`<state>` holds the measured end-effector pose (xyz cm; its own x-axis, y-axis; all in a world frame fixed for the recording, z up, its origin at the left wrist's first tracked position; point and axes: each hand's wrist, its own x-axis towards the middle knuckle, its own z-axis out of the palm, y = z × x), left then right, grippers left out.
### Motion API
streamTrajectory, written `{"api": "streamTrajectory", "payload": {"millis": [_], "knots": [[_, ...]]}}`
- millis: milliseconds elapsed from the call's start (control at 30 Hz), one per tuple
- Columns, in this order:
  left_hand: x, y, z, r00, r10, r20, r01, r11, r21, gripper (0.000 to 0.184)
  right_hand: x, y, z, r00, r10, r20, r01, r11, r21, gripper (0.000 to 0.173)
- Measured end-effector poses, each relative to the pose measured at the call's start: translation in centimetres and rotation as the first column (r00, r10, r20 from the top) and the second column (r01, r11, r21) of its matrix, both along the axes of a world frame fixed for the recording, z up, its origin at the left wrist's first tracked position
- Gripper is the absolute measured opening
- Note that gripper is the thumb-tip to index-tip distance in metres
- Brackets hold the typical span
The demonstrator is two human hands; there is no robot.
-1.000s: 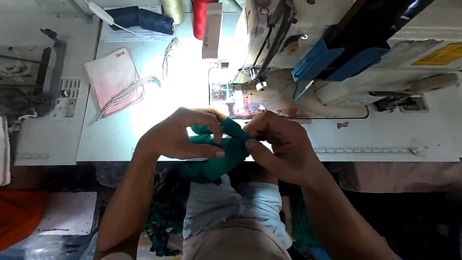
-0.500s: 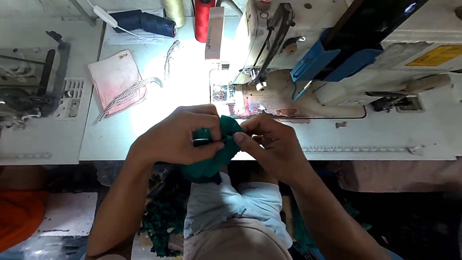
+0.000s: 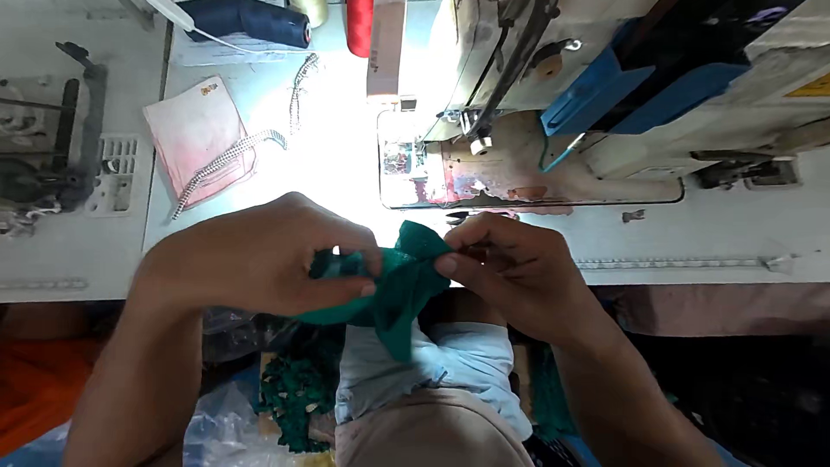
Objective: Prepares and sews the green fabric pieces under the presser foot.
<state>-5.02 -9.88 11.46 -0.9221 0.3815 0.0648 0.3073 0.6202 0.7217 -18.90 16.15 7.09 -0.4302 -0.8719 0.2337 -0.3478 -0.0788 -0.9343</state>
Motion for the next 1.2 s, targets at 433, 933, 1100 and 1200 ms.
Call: {"api": "streamTrajectory", "payload": {"millis": [433, 933, 1100, 1200], "knots": [[1.1, 9.1, -6.4, 0.714, 0.679, -0.169, -0.686, 0.727, 0.022, 0.042, 0.4, -1.3, -0.2, 0.954, -0.181, -0.239, 0.204, 0.976, 0.073, 0.014], [2.4, 7.8, -6.0, 0.774, 0.611, -0.166, -0.630, 0.768, -0.113, 0.019, 0.6, -0.1, -0.1, 0.956, -0.173, -0.236, 0.195, 0.978, 0.071, 0.015], [3.6, 4.4, -4.1, 0.818, 0.548, -0.174, -0.570, 0.813, -0.120, 0.019, 0.4, 0.3, -0.2, 0.991, -0.067, -0.116, 0.076, 0.994, 0.073, 0.013], [4.4, 2.1, -2.1, 0.883, 0.435, -0.176, -0.457, 0.882, -0.111, 0.017, 0.5, 0.4, 0.0, 1.000, 0.022, 0.000, -0.022, 0.999, 0.034, 0.012]]}}
